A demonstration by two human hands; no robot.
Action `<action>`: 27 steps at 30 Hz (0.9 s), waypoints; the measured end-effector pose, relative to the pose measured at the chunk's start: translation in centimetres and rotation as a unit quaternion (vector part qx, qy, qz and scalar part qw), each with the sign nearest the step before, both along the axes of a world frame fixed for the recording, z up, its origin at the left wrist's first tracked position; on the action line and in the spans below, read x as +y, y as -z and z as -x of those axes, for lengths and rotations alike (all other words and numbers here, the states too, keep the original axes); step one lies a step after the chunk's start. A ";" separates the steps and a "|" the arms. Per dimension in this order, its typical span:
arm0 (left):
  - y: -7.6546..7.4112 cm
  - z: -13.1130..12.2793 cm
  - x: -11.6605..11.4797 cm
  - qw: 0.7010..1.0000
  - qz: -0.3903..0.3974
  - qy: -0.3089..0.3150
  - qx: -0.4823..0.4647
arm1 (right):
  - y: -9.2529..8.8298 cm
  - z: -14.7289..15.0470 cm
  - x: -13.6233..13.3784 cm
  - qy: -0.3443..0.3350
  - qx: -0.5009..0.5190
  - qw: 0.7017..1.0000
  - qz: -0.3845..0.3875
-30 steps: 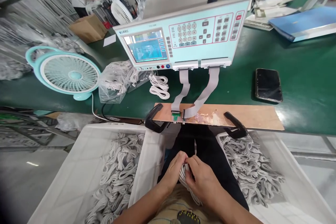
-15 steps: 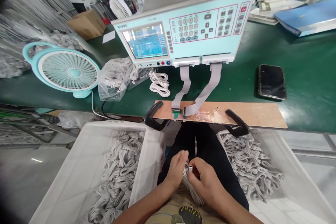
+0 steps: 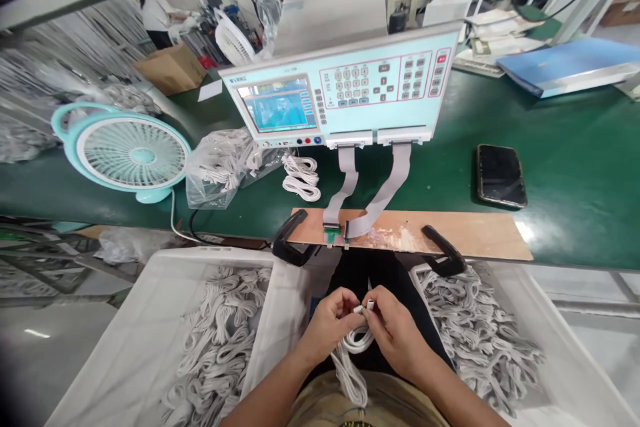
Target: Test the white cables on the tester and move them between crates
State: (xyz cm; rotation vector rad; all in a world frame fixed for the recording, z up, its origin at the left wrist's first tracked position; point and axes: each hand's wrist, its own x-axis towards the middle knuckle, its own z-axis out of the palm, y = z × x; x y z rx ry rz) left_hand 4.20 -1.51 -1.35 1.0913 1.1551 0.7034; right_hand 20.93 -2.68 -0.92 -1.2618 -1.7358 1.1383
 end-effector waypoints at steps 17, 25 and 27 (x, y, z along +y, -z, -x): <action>1.0 -0.1 4.0 0.976 -0.021 -0.208 -0.054 | 1.1 4.4 6.7 0.154 0.180 0.968 0.085; 0.5 1.7 4.8 0.989 0.003 -0.133 -0.068 | 0.0 4.8 7.2 0.166 0.228 0.949 0.138; 0.2 2.6 5.1 0.997 -0.002 -0.073 -0.036 | -0.5 4.9 7.3 0.176 0.235 0.941 0.170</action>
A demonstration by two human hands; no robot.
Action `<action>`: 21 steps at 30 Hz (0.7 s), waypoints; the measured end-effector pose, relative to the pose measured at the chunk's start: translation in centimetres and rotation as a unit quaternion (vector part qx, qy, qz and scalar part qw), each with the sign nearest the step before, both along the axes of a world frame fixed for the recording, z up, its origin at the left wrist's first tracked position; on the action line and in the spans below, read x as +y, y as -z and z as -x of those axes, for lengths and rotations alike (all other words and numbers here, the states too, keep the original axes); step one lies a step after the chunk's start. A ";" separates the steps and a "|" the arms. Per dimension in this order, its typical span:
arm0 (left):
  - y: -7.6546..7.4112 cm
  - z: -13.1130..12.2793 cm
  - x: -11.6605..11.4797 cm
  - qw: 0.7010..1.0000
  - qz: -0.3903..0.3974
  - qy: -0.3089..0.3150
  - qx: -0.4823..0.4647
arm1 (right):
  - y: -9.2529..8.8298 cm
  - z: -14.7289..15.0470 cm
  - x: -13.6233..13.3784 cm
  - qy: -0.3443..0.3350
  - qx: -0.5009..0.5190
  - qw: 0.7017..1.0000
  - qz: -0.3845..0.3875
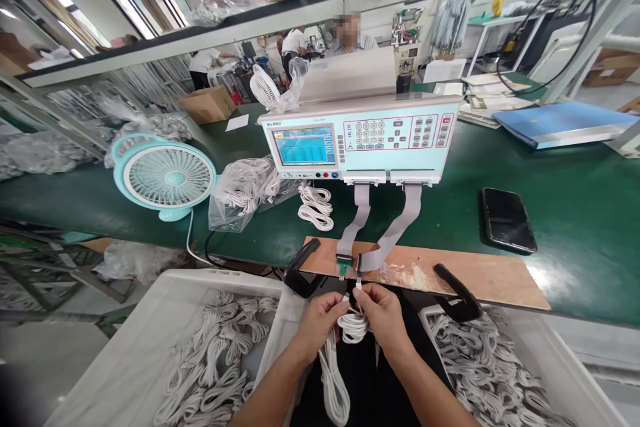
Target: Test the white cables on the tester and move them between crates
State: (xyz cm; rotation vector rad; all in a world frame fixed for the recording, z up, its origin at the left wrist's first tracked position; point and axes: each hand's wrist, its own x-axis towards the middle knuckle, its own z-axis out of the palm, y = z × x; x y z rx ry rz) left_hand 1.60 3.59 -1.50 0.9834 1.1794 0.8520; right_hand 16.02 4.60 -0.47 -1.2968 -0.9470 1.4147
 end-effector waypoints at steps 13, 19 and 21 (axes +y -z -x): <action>0.0 -0.6 1.3 0.994 -0.086 -0.070 -0.008 | 0.1 0.8 0.0 0.039 0.054 0.997 0.037; 0.7 -1.0 1.5 0.991 -0.059 -0.114 -0.031 | 0.5 0.6 0.0 0.024 0.054 0.998 0.031; 0.7 -1.2 1.4 0.990 -0.049 -0.120 -0.046 | 0.6 0.6 0.0 0.022 0.050 0.998 0.034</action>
